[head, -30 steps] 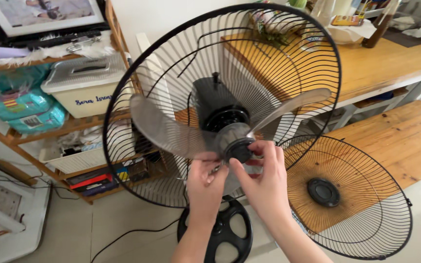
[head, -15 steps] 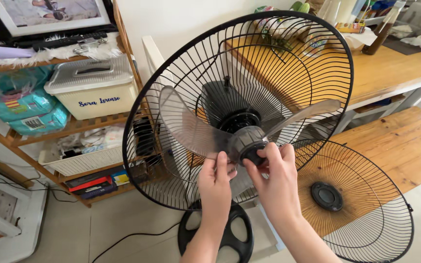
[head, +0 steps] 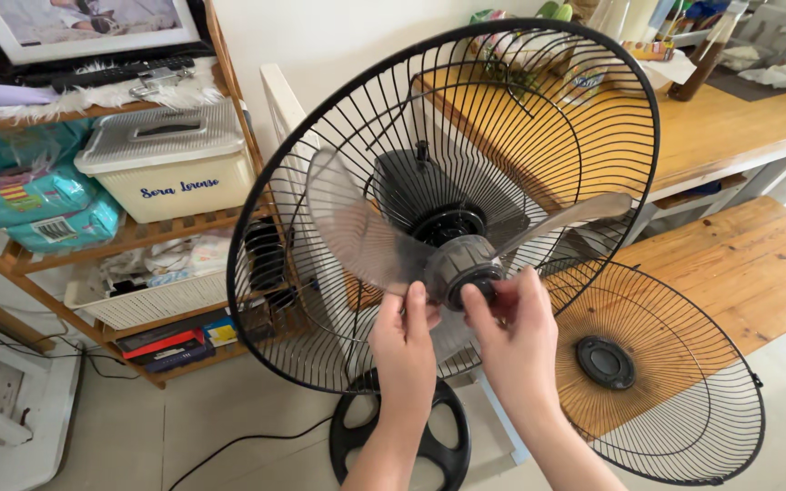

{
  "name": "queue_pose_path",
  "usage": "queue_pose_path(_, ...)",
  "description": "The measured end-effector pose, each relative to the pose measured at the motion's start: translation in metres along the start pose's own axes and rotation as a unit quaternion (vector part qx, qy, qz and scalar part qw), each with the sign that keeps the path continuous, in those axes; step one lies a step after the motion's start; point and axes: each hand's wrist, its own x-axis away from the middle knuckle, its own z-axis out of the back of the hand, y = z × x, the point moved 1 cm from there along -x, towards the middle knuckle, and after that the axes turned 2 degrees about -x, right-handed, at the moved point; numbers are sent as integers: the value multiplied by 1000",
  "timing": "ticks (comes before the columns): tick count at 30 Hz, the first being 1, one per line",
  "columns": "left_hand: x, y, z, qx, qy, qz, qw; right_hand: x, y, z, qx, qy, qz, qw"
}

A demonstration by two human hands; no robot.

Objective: The person disassembles a standing electric fan by removing the front grille, the fan blades, the rear grille, and the motor housing. The components are placed on a nearby wooden bench. The person does not reassemble the fan within the clip.

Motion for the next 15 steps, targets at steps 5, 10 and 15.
queue_pose_path(5,1,-3,0,27,4,8,1000,-3,-4,-2,-108,-5,-173,979)
queue_pose_path(10,3,2,2,4,0,8,1000,3,-14,2,110,-39,-84,990)
queue_pose_path(15,5,8,-1,23,5,29,999,13,-4,5,193,-72,-20,978)
